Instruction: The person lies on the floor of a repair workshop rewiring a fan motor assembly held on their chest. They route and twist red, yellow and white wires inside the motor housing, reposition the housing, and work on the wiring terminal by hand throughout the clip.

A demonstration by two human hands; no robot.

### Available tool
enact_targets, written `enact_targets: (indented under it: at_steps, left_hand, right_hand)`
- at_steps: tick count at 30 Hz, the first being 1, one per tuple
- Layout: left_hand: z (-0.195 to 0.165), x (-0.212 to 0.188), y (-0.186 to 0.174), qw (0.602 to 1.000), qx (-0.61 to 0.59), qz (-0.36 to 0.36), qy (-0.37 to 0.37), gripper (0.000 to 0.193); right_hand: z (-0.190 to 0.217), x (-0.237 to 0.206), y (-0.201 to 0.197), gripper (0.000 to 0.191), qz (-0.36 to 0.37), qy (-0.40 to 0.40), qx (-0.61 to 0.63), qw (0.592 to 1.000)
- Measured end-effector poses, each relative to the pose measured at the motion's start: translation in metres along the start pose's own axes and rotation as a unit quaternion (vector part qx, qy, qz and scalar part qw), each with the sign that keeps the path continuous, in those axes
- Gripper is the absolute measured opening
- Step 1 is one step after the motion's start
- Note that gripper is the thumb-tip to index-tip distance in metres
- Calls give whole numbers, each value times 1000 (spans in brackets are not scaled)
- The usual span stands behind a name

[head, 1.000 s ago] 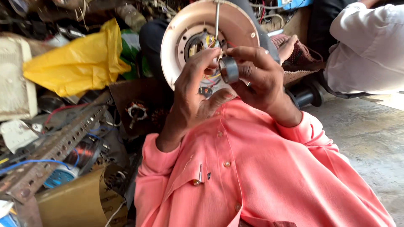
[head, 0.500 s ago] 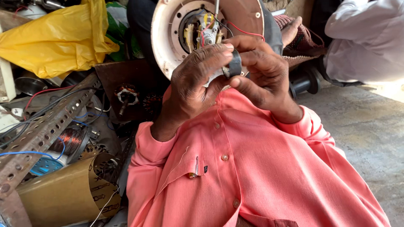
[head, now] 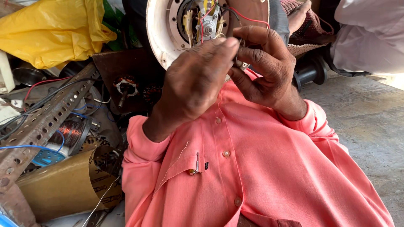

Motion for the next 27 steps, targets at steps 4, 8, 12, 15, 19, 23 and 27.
enact_targets:
  at_steps: [4, 8, 12, 15, 19, 23, 27]
  left_hand:
    - [-1, -2, 8, 998, 48, 34, 24, 49]
    - [2, -2, 15, 997, 58, 44, 40, 47]
    - [3, -2, 17, 998, 36, 14, 53, 46]
    - [4, -3, 18, 997, 35, 0, 68, 47]
    - [3, -5, 24, 994, 69, -8, 80, 48]
    - [8, -5, 25, 996, 57, -6, 71, 46]
    - [23, -1, 19, 997, -74, 3, 2, 47]
  right_hand:
    - [2, -1, 3, 30, 18, 11, -20, 1000]
    - [4, -2, 4, 30, 33, 4, -41, 999]
    - [4, -1, 3, 30, 26, -1, -55, 998]
    - [1, -1, 1, 30, 13, 13, -53, 998]
    - [-3, -1, 2, 29, 15, 25, -28, 999]
    - [-7, -3, 5, 30, 21, 36, -5, 999]
    - [-17, -8, 5, 28, 25, 81, 31, 996]
Point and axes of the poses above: each hand's wrist, its own x-axis towards the middle knuckle, its own y-axis out of the palm, z = x × y, the point moved 10 cm from there along x, towards the middle knuckle, and after that the axes turned 5 degrees about -y, right-handed, at the moved point
